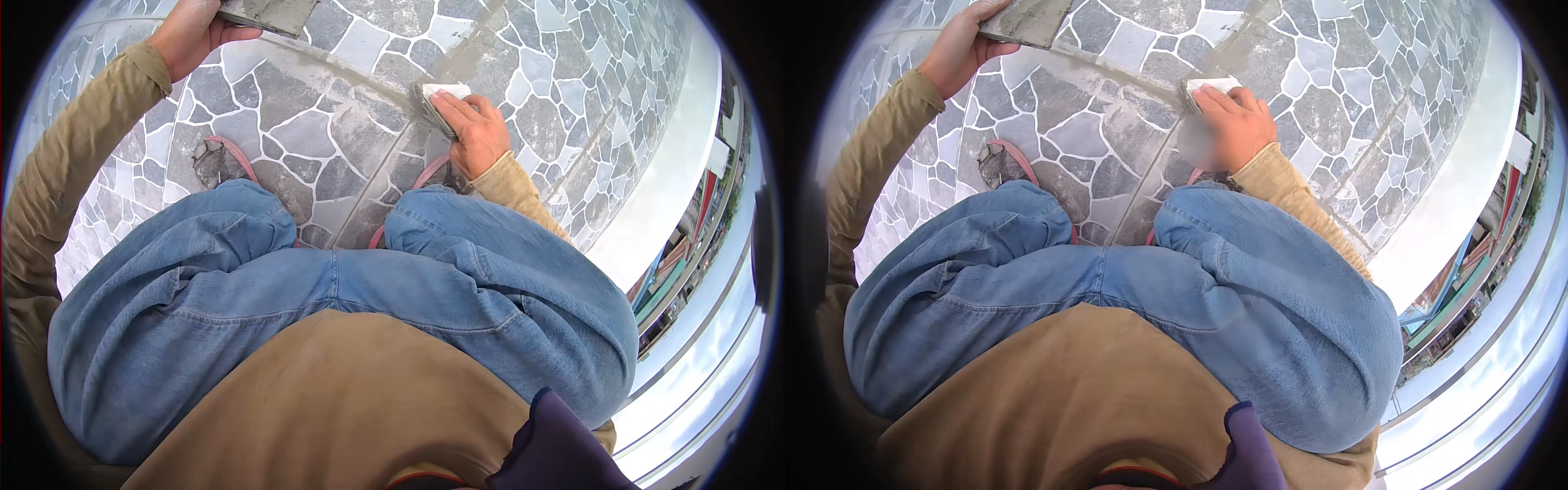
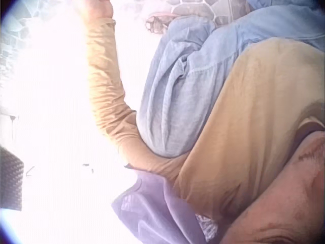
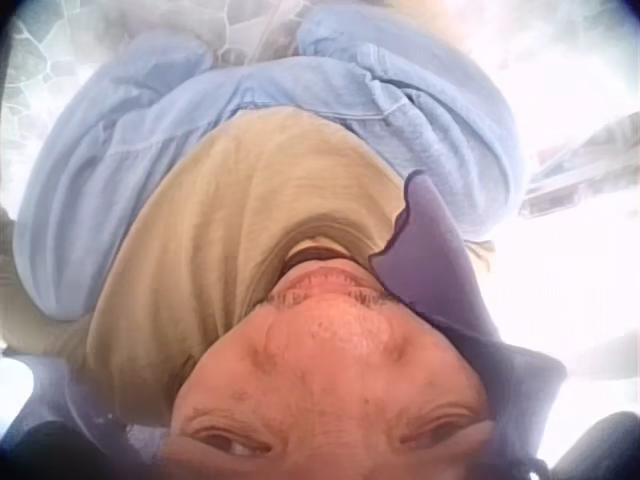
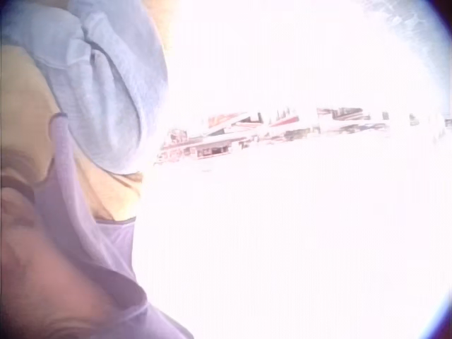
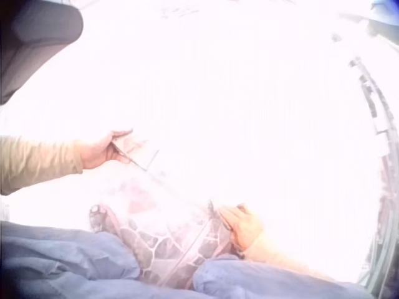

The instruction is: The person applies grout into the seams between stone-pattern floor tiles using a small scraper, repeatedly picking up grout from a large fragment of a tile held in the other hand.

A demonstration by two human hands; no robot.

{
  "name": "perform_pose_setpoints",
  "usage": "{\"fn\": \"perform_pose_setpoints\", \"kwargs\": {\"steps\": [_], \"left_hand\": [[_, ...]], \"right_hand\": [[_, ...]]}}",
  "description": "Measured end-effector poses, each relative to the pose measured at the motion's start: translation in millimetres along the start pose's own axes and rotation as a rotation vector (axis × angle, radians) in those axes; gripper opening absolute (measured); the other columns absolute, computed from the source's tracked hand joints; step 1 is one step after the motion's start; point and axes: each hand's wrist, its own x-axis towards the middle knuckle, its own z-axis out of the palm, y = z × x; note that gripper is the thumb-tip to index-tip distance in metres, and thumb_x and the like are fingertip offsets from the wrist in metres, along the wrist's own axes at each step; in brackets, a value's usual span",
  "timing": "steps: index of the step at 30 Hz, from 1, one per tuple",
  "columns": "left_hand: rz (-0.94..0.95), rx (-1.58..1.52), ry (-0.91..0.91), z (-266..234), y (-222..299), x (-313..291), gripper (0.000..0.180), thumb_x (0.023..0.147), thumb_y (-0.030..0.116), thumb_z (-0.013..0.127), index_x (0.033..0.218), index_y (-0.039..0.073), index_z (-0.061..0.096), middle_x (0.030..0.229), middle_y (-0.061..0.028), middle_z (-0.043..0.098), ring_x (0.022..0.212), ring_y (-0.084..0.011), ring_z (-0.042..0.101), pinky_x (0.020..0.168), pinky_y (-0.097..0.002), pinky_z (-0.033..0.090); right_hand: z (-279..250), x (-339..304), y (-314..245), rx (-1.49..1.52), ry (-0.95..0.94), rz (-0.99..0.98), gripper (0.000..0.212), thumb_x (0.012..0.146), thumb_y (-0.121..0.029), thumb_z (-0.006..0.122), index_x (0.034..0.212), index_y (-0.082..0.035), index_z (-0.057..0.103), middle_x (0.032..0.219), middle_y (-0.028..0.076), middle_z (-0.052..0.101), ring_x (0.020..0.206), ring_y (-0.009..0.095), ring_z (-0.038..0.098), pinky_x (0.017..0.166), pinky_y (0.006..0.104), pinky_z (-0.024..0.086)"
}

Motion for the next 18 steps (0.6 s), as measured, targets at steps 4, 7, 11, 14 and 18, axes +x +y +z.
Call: {"fn": "perform_pose_setpoints", "kwargs": {"steps": [4, 7, 11, 14, 18], "left_hand": [[0.011, 0.003, 0.044, -12.8, -0.3, 6.5, 0.036, 0.100, 0.029, 0.047, 0.113, -0.003, 0.060, 0.098, -0.0129, 0.071, 0.080, -0.0201, 0.070, 0.068, -0.0297, 0.061], [0.032, -0.025, 0.073, -13.3, 1.5, -2.1, 0.036, 0.101, 0.029, 0.047, 0.112, -0.003, 0.060, 0.097, -0.0126, 0.070, 0.079, -0.0201, 0.070, 0.068, -0.0299, 0.061], [0.029, -0.095, 0.125, -9.4, 5.4, -19.1, 0.037, 0.101, 0.029, 0.046, 0.114, -0.003, 0.059, 0.098, -0.0129, 0.070, 0.079, -0.0205, 0.070, 0.068, -0.0304, 0.061], [0.023, 0.034, 0.126, -20.1, -2.2, -12.9, 0.038, 0.102, 0.028, 0.045, 0.117, -0.004, 0.058, 0.101, -0.0141, 0.070, 0.082, -0.0211, 0.070, 0.069, -0.0304, 0.061], [0.082, 0.247, 0.097, -9.2, 5.6, -14.3, 0.042, 0.099, 0.038, 0.052, 0.121, 0.003, 0.058, 0.105, -0.0059, 0.065, 0.088, -0.0114, 0.066, 0.072, -0.0229, 0.058]], "right_hand": [[48.5, -7.0, 8.0, -0.125, 0.154, -0.054, 0.062, 0.073, -0.003, 0.061, 0.134, -0.015, 0.055, 0.140, 0.001, 0.053, 0.111, 0.028, 0.053, 0.083, 0.0392, 0.045], [58.9, -34.8, -11.7, -0.123, 0.102, -0.096, 0.066, 0.071, -0.005, 0.063, 0.136, -0.015, 0.054, 0.141, 0.001, 0.052, 0.111, 0.029, 0.052, 0.084, 0.0377, 0.044], [23.0, -28.9, -8.2, 0.033, -0.080, -0.102, 0.070, 0.064, -0.005, 0.066, 0.133, -0.015, 0.057, 0.136, 0.001, 0.057, 0.107, 0.027, 0.054, 0.085, 0.0378, 0.046], [3.0, 3.2, 21.7, 0.071, 0.162, 0.029, 0.067, 0.063, 0.000, 0.062, 0.129, -0.014, 0.059, 0.130, 0.004, 0.062, 0.102, 0.029, 0.057, 0.087, 0.0387, 0.048], [-5.6, 54.9, 93.0, -0.026, 0.286, 0.150, 0.061, 0.068, -0.001, 0.058, 0.127, -0.013, 0.060, 0.128, 0.006, 0.063, 0.100, 0.031, 0.058, 0.090, 0.0392, 0.049]]}}
